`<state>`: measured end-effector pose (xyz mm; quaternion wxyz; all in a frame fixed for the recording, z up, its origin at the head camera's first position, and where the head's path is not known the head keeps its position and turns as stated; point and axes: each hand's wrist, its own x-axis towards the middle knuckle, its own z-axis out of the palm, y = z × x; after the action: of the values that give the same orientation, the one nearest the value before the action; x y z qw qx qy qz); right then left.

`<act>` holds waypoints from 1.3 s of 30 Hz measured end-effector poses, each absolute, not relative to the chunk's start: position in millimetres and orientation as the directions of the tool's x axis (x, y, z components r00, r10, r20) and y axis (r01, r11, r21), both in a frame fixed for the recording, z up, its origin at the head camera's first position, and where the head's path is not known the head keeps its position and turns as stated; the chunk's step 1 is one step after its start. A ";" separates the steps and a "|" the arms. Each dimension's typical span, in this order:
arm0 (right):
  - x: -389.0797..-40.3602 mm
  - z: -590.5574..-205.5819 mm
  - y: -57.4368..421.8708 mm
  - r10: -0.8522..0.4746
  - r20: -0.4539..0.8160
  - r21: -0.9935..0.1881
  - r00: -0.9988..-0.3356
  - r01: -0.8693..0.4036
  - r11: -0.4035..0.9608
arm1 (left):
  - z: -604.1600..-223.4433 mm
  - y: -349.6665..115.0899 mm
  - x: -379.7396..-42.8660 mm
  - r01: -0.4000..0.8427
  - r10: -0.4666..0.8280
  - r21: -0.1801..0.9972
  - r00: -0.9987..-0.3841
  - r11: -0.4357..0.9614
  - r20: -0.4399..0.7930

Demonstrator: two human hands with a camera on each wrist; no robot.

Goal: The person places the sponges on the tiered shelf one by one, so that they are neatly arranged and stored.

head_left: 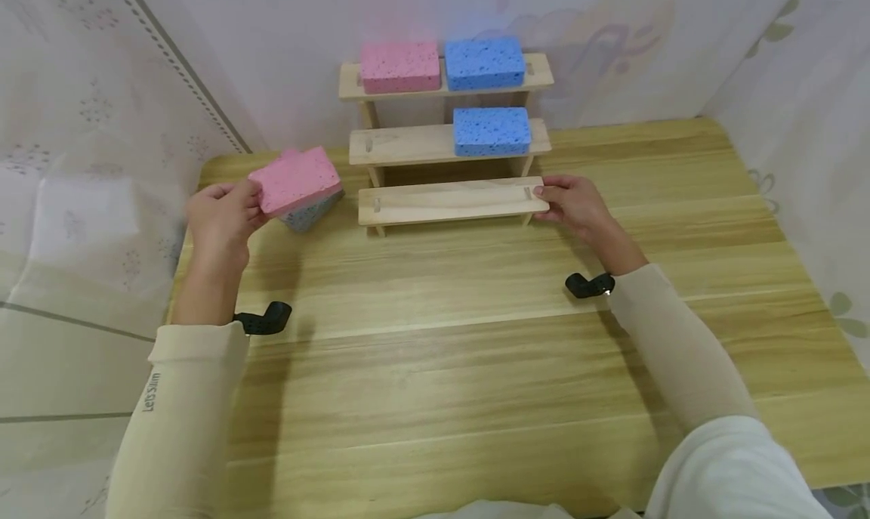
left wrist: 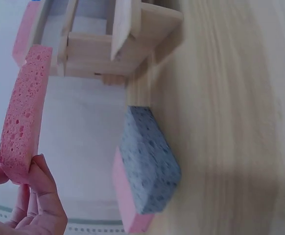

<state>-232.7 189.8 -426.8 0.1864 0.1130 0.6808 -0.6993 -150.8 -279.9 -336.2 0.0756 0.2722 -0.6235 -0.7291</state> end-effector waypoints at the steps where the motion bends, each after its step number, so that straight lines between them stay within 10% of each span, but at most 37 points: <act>1: -232.8 -427.6 190.6 -0.107 -0.413 -0.910 -0.904 0.415 0.000 | -335.7 -277.0 -152.9 -0.225 -0.447 0.952 -0.843 -0.209 -0.298; 39: -236.5 -431.3 187.8 -0.122 -0.400 -0.912 -0.908 0.408 -0.046 | -319.7 -218.7 -221.4 -0.338 -0.392 0.934 -0.849 -0.116 -0.356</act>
<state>-236.5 187.8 -431.3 0.1851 0.1074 0.6653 -0.7153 -221.4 -218.7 -319.7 0.0194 0.2745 -0.6647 -0.6946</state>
